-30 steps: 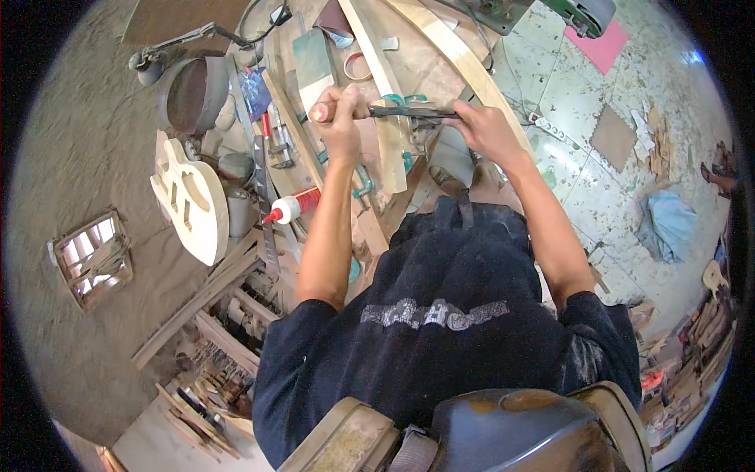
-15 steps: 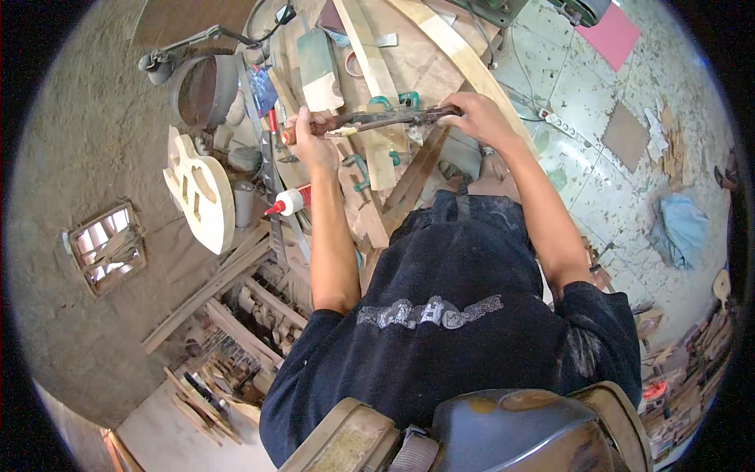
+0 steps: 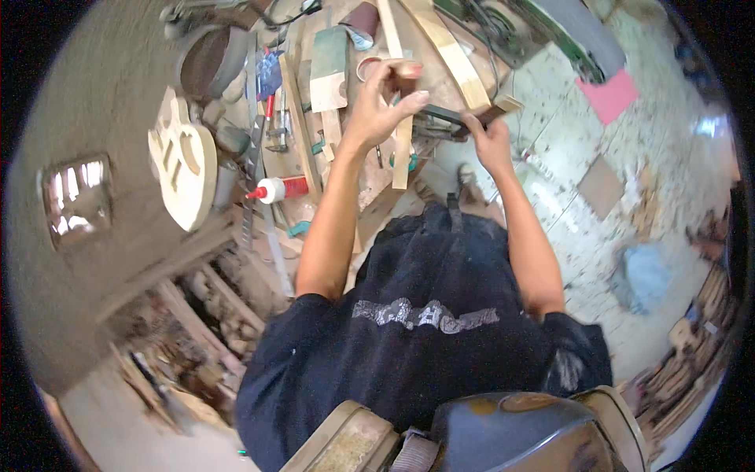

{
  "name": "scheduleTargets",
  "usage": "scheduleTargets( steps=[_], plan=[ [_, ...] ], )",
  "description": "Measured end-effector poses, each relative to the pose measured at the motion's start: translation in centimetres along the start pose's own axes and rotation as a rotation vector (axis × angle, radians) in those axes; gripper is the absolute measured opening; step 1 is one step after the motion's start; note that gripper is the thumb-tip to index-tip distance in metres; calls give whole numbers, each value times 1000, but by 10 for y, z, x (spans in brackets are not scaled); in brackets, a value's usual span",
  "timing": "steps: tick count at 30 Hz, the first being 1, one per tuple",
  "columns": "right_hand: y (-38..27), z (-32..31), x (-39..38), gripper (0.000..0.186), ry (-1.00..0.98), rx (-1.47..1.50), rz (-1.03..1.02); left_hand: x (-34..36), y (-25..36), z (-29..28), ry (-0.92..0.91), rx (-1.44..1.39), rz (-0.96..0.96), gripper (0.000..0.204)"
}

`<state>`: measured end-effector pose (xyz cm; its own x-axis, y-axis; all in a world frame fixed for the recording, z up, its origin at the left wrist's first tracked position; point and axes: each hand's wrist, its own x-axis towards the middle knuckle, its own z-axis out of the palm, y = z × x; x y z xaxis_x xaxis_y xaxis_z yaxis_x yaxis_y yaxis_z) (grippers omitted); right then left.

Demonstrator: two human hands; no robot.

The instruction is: The person positions a wood block onto a guitar neck and secures it with multiple clamps. They place a C-clamp and several bar clamps along the neck, tightening the screw handles by hand to apply pressure.

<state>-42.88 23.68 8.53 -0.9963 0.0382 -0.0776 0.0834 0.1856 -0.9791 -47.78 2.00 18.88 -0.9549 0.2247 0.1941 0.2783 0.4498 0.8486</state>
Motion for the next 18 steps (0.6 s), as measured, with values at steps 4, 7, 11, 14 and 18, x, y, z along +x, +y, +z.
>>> scheduleTargets(
  steps=[4, 7, 11, 14, 18],
  plan=[
    [24, -24, 8, 26, 63, 36, -31, -25, -60, 0, 399, -606, -433, 30],
    [26, -29, 6, 25, 78, 155, 92, -77, -150, 5, 86, -144, -885, 48],
    [54, -51, 3, 29, 144, 450, 223, -103, -144, 51, 64, -687, -1125, 64],
    [59, -64, 6, 32, 84, 478, 224, -109, -137, 73, -77, -875, -1187, 77],
    [63, -68, 8, 33, 55, 482, 251, -116, -132, 111, -153, -1297, -1256, 83]
  ],
)
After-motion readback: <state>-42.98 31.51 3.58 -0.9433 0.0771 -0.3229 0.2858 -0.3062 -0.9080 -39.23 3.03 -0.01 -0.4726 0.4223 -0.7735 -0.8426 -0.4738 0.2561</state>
